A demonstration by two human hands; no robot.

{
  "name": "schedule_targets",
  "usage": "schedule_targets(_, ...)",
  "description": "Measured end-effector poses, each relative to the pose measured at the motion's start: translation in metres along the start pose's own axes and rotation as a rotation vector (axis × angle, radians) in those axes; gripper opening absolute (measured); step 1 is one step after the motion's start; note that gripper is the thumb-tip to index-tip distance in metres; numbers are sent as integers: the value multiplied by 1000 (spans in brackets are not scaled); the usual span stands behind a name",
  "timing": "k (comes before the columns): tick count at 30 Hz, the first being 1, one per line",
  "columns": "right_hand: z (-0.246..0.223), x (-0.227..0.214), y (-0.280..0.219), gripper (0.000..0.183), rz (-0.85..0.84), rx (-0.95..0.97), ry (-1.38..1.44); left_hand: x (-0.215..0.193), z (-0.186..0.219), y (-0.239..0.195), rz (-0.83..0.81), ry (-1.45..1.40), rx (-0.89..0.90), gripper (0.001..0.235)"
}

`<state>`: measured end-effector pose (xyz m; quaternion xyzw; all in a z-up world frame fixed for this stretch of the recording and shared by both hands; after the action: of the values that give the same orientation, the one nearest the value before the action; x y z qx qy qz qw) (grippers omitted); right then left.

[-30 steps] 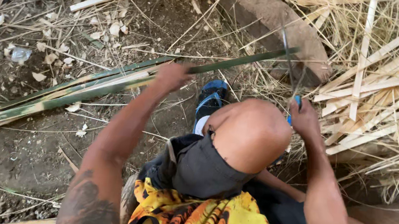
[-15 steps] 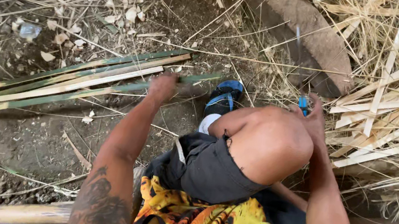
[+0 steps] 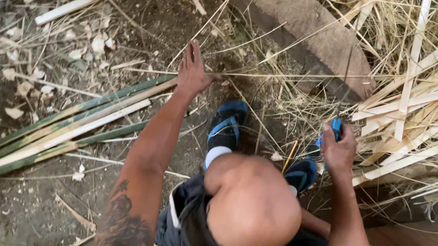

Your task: The person sits on the ground and uses a machete to split long bamboo poles into thin strips. They repeatedly strike the bamboo against a wooden block to separate the material, then gather the resulting strips.

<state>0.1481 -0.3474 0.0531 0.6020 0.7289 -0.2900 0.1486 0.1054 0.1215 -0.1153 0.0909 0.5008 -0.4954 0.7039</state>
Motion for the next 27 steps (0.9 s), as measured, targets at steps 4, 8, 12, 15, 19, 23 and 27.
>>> schedule_targets(4,13,10,4,37,-8,34,121,8,14,85,-85,-42,-124,162)
schedule_targets(8,22,-1,5,37,11,73,-38,48,39,120,-424,-138,-250,163)
schedule_targets(12,25,-19,14,31,38,38,-108,125,134,7,-815,-262,169,155)
schedule_targets(15,30,-21,15,28,91,33,3,157,192,-57,-654,11,348,156)
schedule_targets(19,34,-35,-1,26,130,2,37,204,202,-101,-634,180,398,109)
schedule_targets(23,36,-48,-14,24,109,-61,67,200,213,-110,-520,51,555,54)
schedule_targets(27,30,-54,-22,26,144,-133,91,172,236,-73,-292,-110,401,22)
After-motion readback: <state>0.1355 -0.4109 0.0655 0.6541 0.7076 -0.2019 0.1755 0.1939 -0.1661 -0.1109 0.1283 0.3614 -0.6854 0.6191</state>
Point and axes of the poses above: each hand's wrist, its own y-axis towards the middle knuckle, its own x-axis out of the palm, z = x × y, the point moved 8 cm from there along y, towards the middle knuckle, and after that the axes turned 13 degrees about -x, right-handed, at the moved point
